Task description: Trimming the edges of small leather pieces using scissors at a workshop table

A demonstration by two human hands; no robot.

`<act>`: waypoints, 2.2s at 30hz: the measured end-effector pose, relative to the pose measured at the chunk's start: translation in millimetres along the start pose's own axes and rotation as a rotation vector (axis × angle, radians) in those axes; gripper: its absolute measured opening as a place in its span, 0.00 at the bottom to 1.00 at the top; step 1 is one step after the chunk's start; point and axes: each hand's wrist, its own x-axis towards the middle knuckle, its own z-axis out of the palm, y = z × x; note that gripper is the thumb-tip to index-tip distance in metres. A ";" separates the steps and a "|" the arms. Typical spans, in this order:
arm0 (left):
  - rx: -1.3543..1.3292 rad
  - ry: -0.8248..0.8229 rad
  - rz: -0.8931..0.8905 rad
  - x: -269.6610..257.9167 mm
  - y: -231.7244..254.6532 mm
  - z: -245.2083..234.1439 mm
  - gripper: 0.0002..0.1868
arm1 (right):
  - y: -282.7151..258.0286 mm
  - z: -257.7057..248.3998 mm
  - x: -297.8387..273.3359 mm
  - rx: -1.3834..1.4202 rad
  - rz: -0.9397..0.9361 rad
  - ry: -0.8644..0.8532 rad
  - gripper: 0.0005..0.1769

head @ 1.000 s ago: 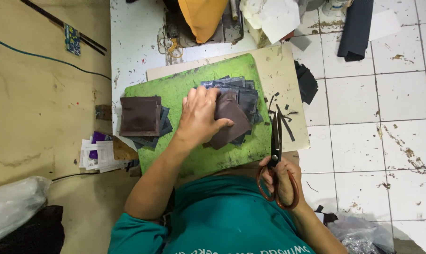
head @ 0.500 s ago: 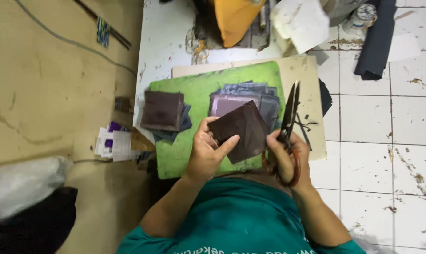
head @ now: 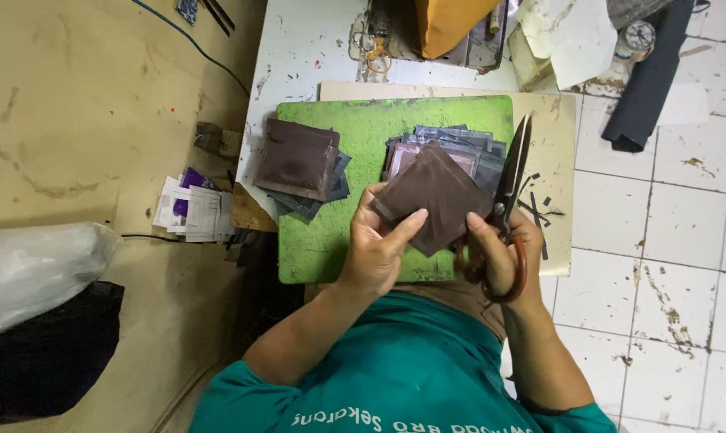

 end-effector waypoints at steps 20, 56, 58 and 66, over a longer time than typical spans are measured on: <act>0.454 -0.193 -0.425 4.3 -6.7 -34.3 0.11 | -2.9 -1.6 -23.7 -0.417 -0.263 -0.008 0.08; 0.514 -0.187 -0.414 -6.5 -19.3 -18.2 0.07 | 49.9 -0.7 -130.6 1.078 0.655 -0.411 0.45; 0.522 -0.180 -0.412 -7.3 -22.8 -20.1 0.07 | 52.0 2.2 -132.9 1.091 0.671 -0.399 0.45; 0.474 -0.196 -0.364 -7.7 -20.2 -13.7 0.06 | 43.4 10.0 -119.6 0.976 0.303 -0.214 0.40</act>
